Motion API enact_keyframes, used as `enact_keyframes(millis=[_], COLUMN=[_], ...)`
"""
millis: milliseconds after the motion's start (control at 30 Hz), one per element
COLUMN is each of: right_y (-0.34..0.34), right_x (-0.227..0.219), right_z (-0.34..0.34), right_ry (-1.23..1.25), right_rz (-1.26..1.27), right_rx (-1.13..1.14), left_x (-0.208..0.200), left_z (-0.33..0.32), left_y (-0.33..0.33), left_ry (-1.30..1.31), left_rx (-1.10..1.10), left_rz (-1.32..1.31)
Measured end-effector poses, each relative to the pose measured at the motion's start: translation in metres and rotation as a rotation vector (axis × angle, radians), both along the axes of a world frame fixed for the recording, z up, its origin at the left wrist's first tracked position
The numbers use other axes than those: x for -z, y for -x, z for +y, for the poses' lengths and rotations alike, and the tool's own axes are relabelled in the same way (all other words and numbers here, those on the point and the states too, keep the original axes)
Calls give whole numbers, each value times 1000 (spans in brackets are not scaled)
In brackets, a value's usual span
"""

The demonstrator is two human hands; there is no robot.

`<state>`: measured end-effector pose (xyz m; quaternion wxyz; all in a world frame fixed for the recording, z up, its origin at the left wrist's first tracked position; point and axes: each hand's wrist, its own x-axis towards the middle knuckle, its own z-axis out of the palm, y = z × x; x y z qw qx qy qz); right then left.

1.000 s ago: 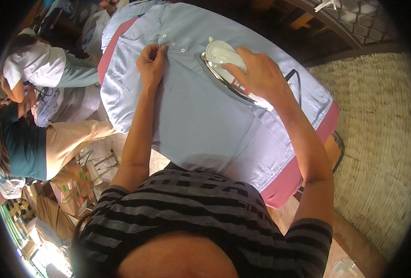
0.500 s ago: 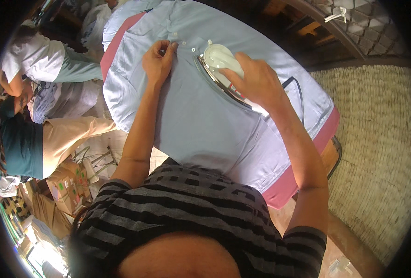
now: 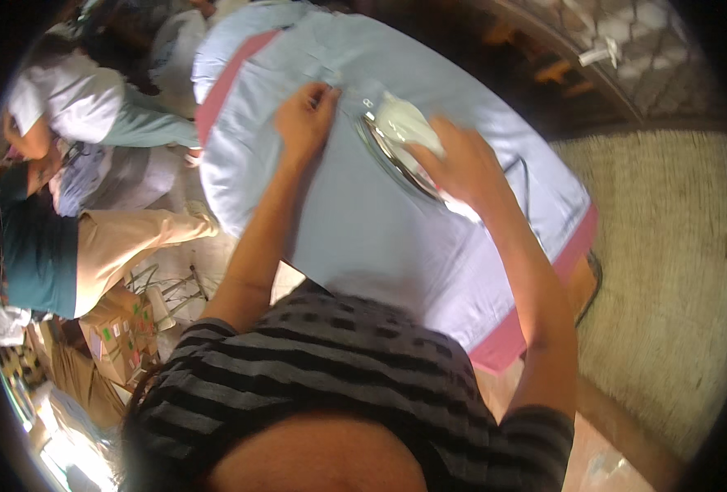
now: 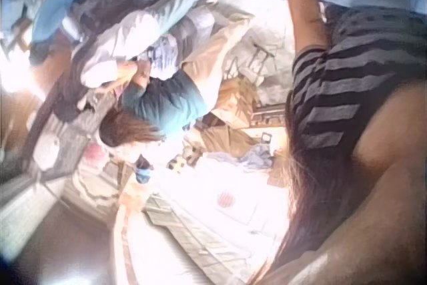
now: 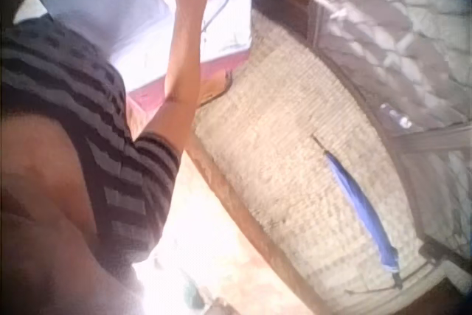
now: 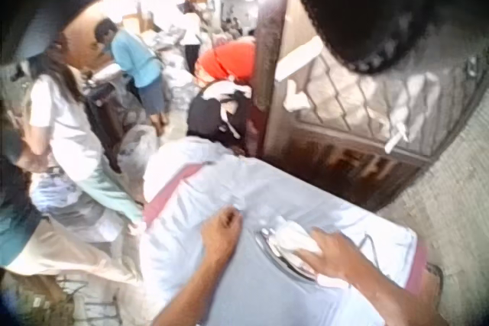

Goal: The person irons a light blue button-down shirt on an ironing board using an iron, then picks up the shirt, lays it back down, and continues ironing the body of the shirt.

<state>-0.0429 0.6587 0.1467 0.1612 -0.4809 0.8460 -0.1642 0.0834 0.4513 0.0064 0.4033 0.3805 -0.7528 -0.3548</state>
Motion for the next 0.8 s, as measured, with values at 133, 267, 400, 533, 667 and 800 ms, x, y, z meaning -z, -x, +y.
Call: enact_keyframes(millis=[133, 267, 400, 533, 667, 800], right_y=[-4, -5, -10, -25, -31, -44], right_x=[2, 9, 12, 15, 11, 13], right_z=[5, -1, -4, 12, 22, 20], right_ry=[51, 40, 95, 236, 124, 215], right_rz=[-64, 14, 37, 13, -115, -226], right_rx=[56, 9, 72, 111, 300, 403], left_x=[-3, -5, -2, 0, -2, -5], left_z=[2, -5, -9, -7, -14, -16], left_y=[-2, 1, -3, -6, -6, -6], left_ry=[26, 49, 85, 64, 134, 122], left_rx=[26, 57, 76, 86, 100, 135], left_rz=[-57, -33, -25, -134, -69, -65])
